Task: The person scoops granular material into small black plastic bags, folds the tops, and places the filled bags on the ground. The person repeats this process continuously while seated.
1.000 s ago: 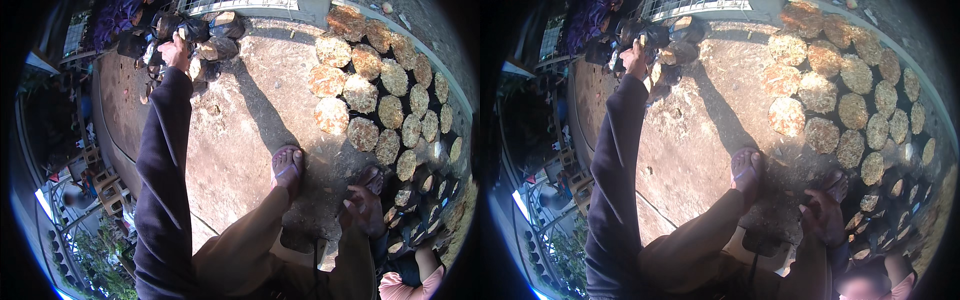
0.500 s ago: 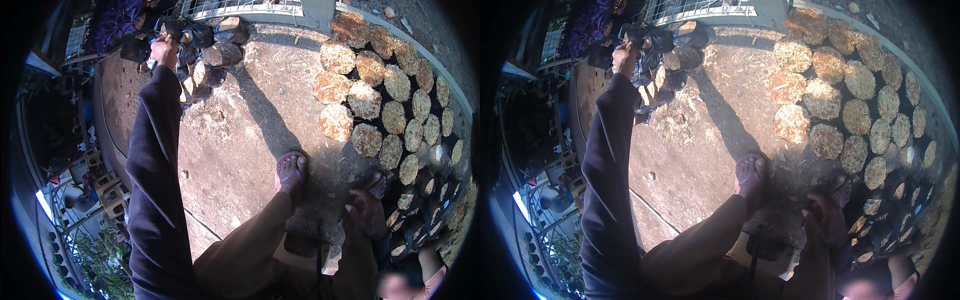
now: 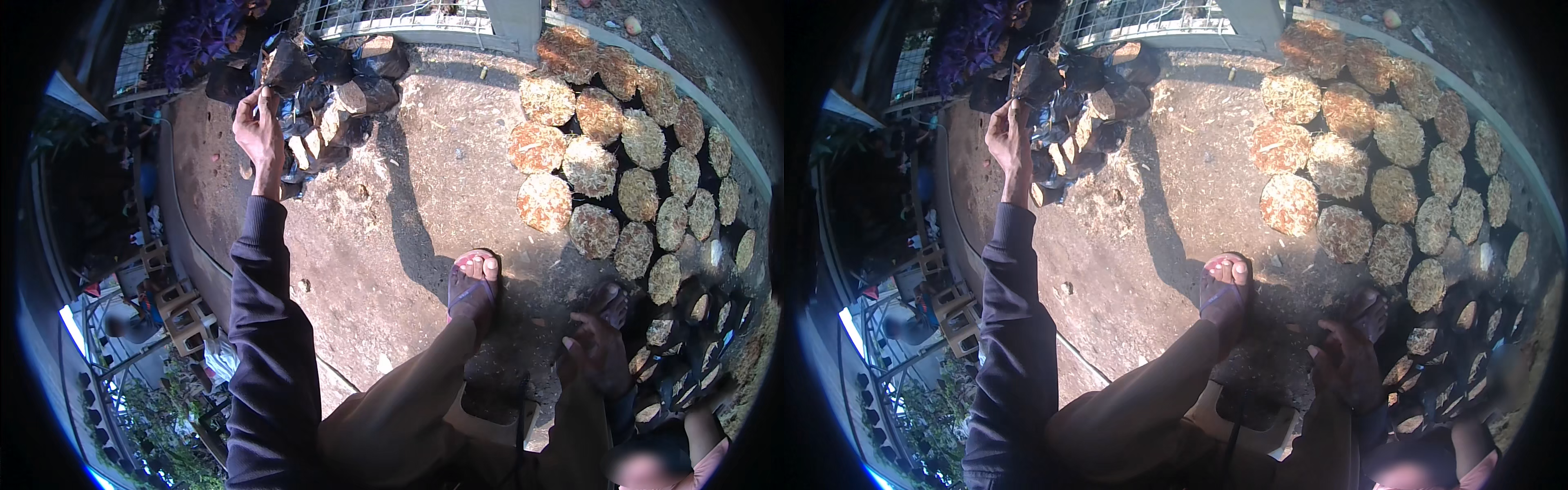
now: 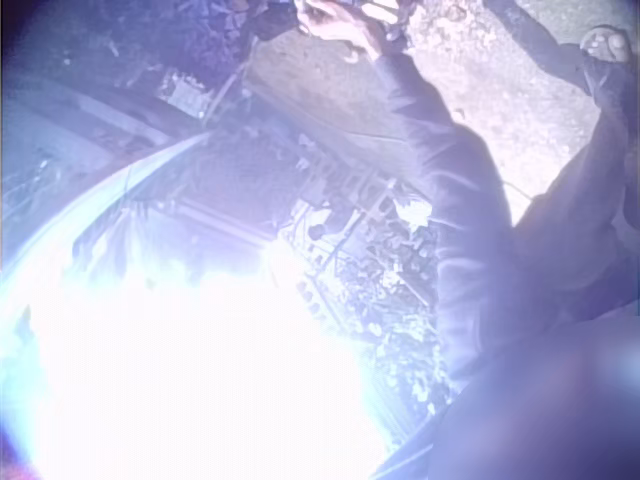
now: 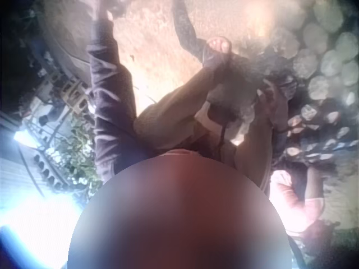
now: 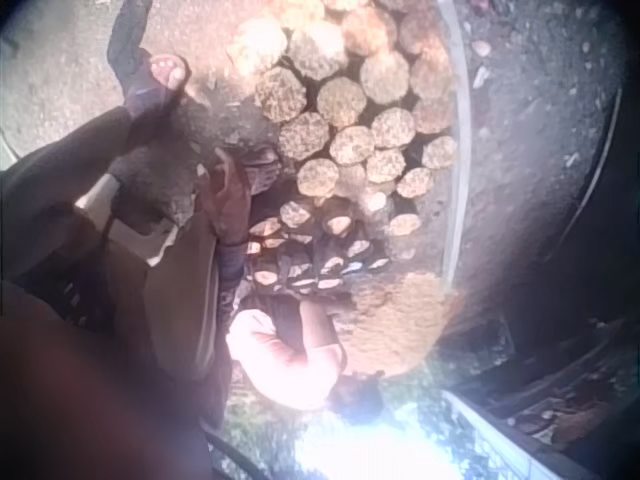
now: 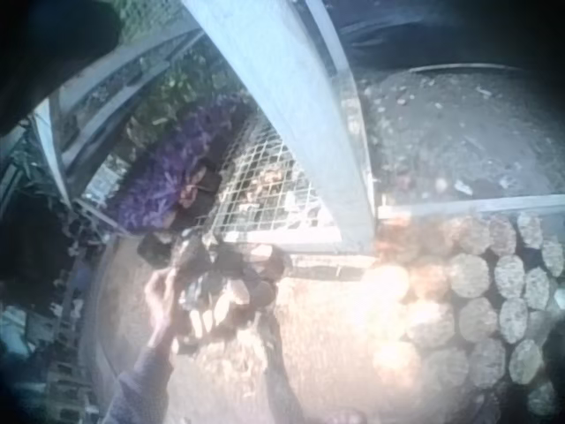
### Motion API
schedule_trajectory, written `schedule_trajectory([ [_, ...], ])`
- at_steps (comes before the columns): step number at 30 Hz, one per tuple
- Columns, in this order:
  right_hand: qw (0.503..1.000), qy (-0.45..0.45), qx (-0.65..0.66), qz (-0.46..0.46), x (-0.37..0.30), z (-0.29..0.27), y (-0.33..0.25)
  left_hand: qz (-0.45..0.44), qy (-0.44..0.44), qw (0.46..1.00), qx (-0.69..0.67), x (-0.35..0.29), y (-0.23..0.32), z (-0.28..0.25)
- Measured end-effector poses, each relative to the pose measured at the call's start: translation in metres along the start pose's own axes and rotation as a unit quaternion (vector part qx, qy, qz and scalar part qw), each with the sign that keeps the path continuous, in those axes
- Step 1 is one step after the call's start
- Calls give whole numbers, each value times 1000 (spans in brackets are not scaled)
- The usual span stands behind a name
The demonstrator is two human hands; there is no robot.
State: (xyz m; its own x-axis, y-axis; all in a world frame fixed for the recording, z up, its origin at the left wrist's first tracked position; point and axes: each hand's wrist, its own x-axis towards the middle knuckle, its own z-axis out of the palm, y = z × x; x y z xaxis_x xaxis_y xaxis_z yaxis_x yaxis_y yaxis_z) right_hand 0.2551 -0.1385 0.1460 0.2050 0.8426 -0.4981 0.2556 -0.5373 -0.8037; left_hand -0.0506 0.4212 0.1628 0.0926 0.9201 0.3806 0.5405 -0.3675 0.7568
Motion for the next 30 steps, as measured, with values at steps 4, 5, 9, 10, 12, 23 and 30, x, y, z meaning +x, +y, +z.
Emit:
schedule_trajectory([
  [4, 1000, -8, -4, 2, -2, -1, 1, -58, -81, 989, -109, -102, 24, -20],
  [5, 1000, -9, -5, 0, 0, 0, 3, -68, -114, 987, -92, -136, 30, -24],
  [9, 997, -40, 51, 34, 11, 8, 16, -79, -234, 968, -43, -260, 55, -16],
  [10, 995, -47, 77, 49, 18, 13, 22, -81, -305, 949, 15, -284, 61, -15],
  [12, 987, -60, 125, 86, 27, 21, 35, -77, -393, 913, -73, -326, 70, 2],
  [23, 993, -3, 119, 25, 34, 27, 76, 78, -592, 771, -223, -393, 108, 115],
  [30, 997, 71, -5, 23, 33, 27, 82, -8, -581, 796, -172, -390, 107, 118],
])
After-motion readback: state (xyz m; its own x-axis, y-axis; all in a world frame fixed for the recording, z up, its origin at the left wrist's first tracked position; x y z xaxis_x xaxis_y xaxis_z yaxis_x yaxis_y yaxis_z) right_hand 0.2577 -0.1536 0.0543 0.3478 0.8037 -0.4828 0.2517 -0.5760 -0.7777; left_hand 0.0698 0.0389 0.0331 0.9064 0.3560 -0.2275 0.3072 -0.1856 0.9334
